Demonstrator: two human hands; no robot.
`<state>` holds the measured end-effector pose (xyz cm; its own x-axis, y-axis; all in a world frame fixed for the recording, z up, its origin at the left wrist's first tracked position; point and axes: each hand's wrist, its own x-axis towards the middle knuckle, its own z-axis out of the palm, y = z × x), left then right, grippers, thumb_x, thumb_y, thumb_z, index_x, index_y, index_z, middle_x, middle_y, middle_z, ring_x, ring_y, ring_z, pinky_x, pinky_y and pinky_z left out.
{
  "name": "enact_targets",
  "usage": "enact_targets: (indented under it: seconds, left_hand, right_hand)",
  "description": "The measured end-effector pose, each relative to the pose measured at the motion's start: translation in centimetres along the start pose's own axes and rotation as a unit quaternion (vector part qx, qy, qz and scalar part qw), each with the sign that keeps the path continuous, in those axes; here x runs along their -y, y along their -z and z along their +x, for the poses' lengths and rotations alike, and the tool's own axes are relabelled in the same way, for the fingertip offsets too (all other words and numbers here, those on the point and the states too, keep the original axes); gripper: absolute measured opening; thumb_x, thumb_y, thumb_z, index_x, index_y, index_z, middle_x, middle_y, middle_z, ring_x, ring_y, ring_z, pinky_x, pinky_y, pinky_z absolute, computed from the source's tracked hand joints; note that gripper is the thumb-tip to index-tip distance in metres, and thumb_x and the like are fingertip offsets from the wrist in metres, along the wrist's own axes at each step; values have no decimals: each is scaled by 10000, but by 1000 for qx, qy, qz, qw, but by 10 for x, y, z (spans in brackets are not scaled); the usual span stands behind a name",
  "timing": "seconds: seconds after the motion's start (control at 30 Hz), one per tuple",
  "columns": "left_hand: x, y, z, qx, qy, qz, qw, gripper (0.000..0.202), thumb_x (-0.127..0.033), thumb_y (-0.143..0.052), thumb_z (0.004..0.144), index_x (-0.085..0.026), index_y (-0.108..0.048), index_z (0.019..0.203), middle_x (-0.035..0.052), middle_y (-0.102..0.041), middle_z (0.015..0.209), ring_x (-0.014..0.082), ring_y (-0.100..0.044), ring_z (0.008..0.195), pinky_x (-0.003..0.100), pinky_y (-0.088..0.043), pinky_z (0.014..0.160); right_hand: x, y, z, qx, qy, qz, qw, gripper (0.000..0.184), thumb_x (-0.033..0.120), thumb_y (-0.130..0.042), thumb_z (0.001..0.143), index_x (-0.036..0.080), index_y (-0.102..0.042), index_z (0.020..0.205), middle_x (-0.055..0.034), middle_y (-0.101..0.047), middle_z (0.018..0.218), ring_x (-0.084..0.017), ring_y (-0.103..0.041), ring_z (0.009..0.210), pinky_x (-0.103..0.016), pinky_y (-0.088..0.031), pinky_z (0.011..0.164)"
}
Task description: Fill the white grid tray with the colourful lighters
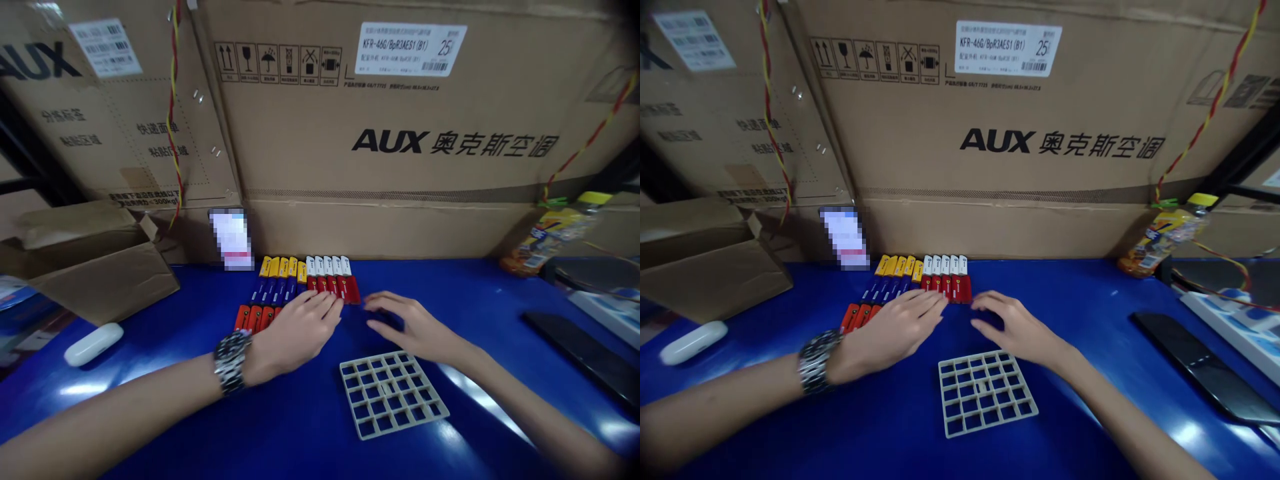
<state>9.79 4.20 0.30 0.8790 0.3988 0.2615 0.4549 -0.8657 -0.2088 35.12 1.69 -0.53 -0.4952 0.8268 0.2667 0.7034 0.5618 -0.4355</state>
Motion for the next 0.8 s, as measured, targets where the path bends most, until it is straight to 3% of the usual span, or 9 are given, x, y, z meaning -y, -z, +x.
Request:
enact_targets:
  seconds: [0.07,0.13,0.2,0.23,0.3,0.4,0.5,0.57,0.8]
  left_hand:
    - [11,12,-32,-53,15,-45,997,277,-166,-345,956,-104,-596,1054,109,-669,1022,191,-633,900,340,-517,796]
    - [31,18,-62,-96,37,-79,992,284,-158,-344,947,-136,-617,870,65,-672,820,153,-611,686,297,-515,640]
    - [56,20,-82,-128,66,-76,987,243,-159,-380,935,-147,-618,886,52,-669,778,150,-609,676,285,-512,620]
    - [68,22,-87,-119,77,-66,988,216,-155,-405,927,-153,-620,922,48,-677,795,148,-617,689,283,-516,633]
    - [90,30,-87,-139,83,-54,985,189,-170,-439,916,-169,-628,930,37,-693,825,143,-636,709,273,-522,655]
    - [108,50,-75,-184,148,-29,971,182,-209,-462,910,-166,-639,902,28,-708,814,139,-658,708,256,-527,658]
    - [109,67,-68,-189,221,-1,957,234,-281,-461,925,-147,-642,862,19,-717,802,131,-661,685,238,-513,629]
    - [104,70,-71,-160,221,3,962,286,-312,-433,929,-151,-653,844,18,-718,795,128,-651,652,232,-497,602]
    - [52,65,-110,-101,218,-57,969,284,-298,-412,937,-163,-651,862,34,-712,841,148,-663,720,248,-500,644]
  right_hand:
    - [5,5,-28,24,-28,-22,999,363,403,-576,843,254,-584,1174,-103,-594,1225,-252,-589,1100,-477,-499,927]
    - [6,1,-57,33,-26,-35,998,615,497,-681,724,311,-514,1286,-122,-554,1297,-316,-589,1105,-521,-541,840]
    - [4,-9,-77,29,-7,-28,999,866,558,-729,627,339,-391,1393,-131,-505,1357,-360,-555,1146,-545,-543,829]
    - [2,-15,-81,26,7,-34,999,892,570,-735,609,376,-370,1401,-111,-512,1356,-372,-542,1159,-559,-537,836]
    - [1,-27,-78,45,49,-53,996,909,559,-722,634,407,-307,1427,-84,-551,1323,-361,-576,1118,-537,-563,802]
    - [7,-35,-49,45,89,-89,991,866,525,-671,716,368,-255,1458,-74,-599,1267,-344,-622,1044,-524,-581,766]
    - [23,-36,-20,24,76,-109,991,709,539,-617,769,303,-405,1403,-96,-588,1279,-335,-598,1088,-512,-561,830]
    - [34,-38,-12,20,64,-113,991,624,545,-570,803,256,-484,1349,-113,-582,1285,-326,-575,1124,-513,-535,874]
    - [47,-47,-23,-43,50,-125,990,607,498,-556,817,195,-470,1336,-143,-472,1392,-343,-438,1269,-618,-373,1009]
